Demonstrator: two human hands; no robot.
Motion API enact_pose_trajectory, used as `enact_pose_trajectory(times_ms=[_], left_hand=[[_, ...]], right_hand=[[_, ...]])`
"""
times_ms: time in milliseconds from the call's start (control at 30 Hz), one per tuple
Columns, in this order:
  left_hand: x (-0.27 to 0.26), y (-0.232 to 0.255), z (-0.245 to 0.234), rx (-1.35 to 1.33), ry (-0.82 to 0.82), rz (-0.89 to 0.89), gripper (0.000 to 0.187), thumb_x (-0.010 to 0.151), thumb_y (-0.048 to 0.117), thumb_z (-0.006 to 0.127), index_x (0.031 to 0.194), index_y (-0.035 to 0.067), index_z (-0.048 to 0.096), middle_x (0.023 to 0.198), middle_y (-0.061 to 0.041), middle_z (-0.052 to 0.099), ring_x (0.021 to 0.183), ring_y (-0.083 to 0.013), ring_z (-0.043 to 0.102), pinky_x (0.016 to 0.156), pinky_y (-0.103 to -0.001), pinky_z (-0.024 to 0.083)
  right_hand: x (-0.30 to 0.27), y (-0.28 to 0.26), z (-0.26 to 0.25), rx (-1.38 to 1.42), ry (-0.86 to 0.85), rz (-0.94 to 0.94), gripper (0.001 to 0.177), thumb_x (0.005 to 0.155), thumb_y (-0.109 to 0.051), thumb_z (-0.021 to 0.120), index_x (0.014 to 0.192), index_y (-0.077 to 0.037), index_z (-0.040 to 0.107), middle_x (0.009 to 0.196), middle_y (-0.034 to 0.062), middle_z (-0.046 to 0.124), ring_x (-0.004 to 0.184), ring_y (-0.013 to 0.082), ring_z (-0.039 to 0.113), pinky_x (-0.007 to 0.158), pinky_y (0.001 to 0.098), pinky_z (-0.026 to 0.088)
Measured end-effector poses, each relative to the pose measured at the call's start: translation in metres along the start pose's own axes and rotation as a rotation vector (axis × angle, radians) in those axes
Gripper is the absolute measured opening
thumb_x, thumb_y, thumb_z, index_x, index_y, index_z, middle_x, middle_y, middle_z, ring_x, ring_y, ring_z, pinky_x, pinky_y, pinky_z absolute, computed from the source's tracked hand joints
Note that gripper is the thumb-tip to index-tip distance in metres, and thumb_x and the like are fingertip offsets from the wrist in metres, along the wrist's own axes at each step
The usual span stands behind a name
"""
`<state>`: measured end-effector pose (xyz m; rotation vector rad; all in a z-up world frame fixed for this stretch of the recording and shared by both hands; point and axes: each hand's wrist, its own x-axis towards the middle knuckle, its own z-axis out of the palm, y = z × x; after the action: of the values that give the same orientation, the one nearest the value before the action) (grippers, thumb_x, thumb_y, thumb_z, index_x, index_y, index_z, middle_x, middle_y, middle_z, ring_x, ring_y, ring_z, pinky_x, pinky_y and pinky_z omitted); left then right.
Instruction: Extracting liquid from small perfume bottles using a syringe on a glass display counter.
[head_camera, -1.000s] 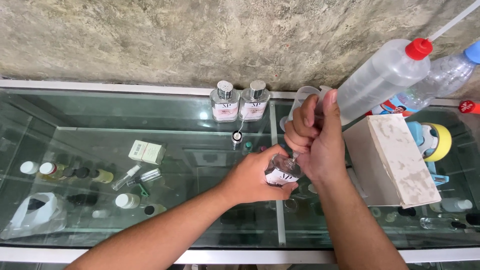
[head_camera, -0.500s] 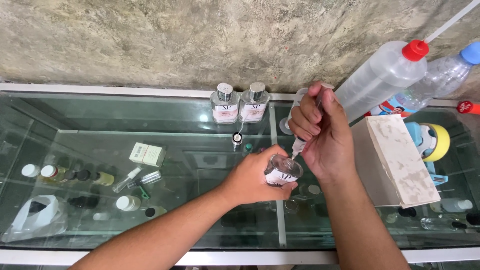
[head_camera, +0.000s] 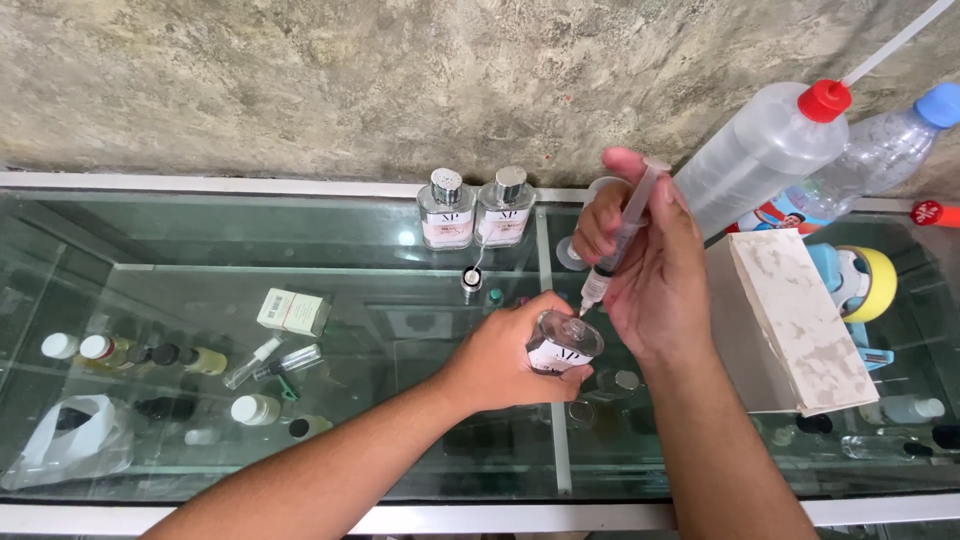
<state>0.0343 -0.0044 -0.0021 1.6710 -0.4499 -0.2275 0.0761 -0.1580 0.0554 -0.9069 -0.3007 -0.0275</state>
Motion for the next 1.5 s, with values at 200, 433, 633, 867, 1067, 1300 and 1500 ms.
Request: enact_pose_trajectory(times_ms=[200, 433, 633, 867, 1067, 1300, 1500], left_hand=[[-0.002, 0.002, 0.001, 0.011, -0.003, -0.015, 0.046, 0.065, 0.017, 0.086, 0.106, 0.01, 0.067, 0.083, -0.018, 0.075, 0.079, -0.0324, 0.075, 0.068, -0.041, 0.059], [-0.001, 0.0, 0.003, -0.023, -0.02, -0.032, 0.046, 0.064, 0.015, 0.087, 0.106, 0.009, 0.068, 0.086, -0.02, 0.076, 0.08, -0.0341, 0.075, 0.068, -0.042, 0.06], [0.0, -0.004, 0.004, -0.02, -0.031, -0.013, 0.046, 0.065, 0.015, 0.087, 0.107, 0.009, 0.068, 0.086, -0.021, 0.075, 0.08, -0.0346, 0.075, 0.068, -0.042, 0.06], [0.0, -0.002, 0.004, -0.01, -0.041, -0.025, 0.048, 0.065, 0.014, 0.087, 0.108, 0.008, 0.067, 0.086, -0.021, 0.075, 0.08, -0.0351, 0.075, 0.068, -0.042, 0.06], [-0.001, 0.0, 0.004, 0.004, -0.035, -0.017, 0.049, 0.064, 0.015, 0.087, 0.108, 0.007, 0.066, 0.087, -0.022, 0.075, 0.081, -0.0369, 0.075, 0.068, -0.044, 0.06], [-0.002, 0.003, 0.004, 0.049, -0.029, -0.047, 0.049, 0.066, 0.021, 0.085, 0.109, 0.011, 0.066, 0.088, -0.019, 0.076, 0.084, -0.0357, 0.075, 0.07, -0.044, 0.059], [-0.004, 0.011, 0.0, 0.179, -0.102, -0.079, 0.041, 0.074, 0.032, 0.082, 0.104, 0.019, 0.058, 0.091, 0.006, 0.076, 0.073, -0.0119, 0.067, 0.065, -0.027, 0.051]], right_hand=[[0.003, 0.001, -0.011, -0.041, 0.219, -0.025, 0.043, 0.099, -0.023, 0.061, 0.131, 0.006, 0.062, 0.112, 0.0183, 0.066, 0.104, 0.0241, 0.069, 0.098, 0.036, 0.059], [0.001, 0.002, -0.014, 0.116, 0.132, -0.048, 0.027, 0.103, -0.022, 0.059, 0.117, 0.001, 0.063, 0.111, 0.0149, 0.061, 0.081, 0.0089, 0.05, 0.07, 0.0176, 0.044], [0.001, 0.005, -0.011, 0.142, 0.067, -0.088, 0.025, 0.107, -0.026, 0.055, 0.111, -0.002, 0.057, 0.089, 0.0071, 0.052, 0.068, 0.0039, 0.042, 0.059, 0.0141, 0.037], [-0.001, 0.002, -0.007, 0.134, 0.013, -0.094, 0.026, 0.11, -0.033, 0.049, 0.11, -0.008, 0.053, 0.081, 0.0013, 0.046, 0.063, 0.0005, 0.038, 0.055, 0.0111, 0.035], [-0.002, -0.001, -0.008, 0.107, 0.023, -0.094, 0.027, 0.109, -0.037, 0.049, 0.111, -0.011, 0.051, 0.081, 0.0007, 0.044, 0.061, 0.0011, 0.037, 0.054, 0.0118, 0.033], [-0.002, -0.008, -0.01, 0.07, 0.045, -0.116, 0.027, 0.109, -0.041, 0.049, 0.111, -0.014, 0.051, 0.082, -0.0004, 0.046, 0.061, 0.0007, 0.036, 0.054, 0.012, 0.032], [0.005, -0.07, 0.024, -0.114, 0.381, -0.157, 0.039, 0.08, -0.063, 0.065, 0.1, -0.029, 0.06, 0.089, -0.0036, 0.067, 0.055, 0.0037, 0.04, 0.046, 0.0184, 0.026]])
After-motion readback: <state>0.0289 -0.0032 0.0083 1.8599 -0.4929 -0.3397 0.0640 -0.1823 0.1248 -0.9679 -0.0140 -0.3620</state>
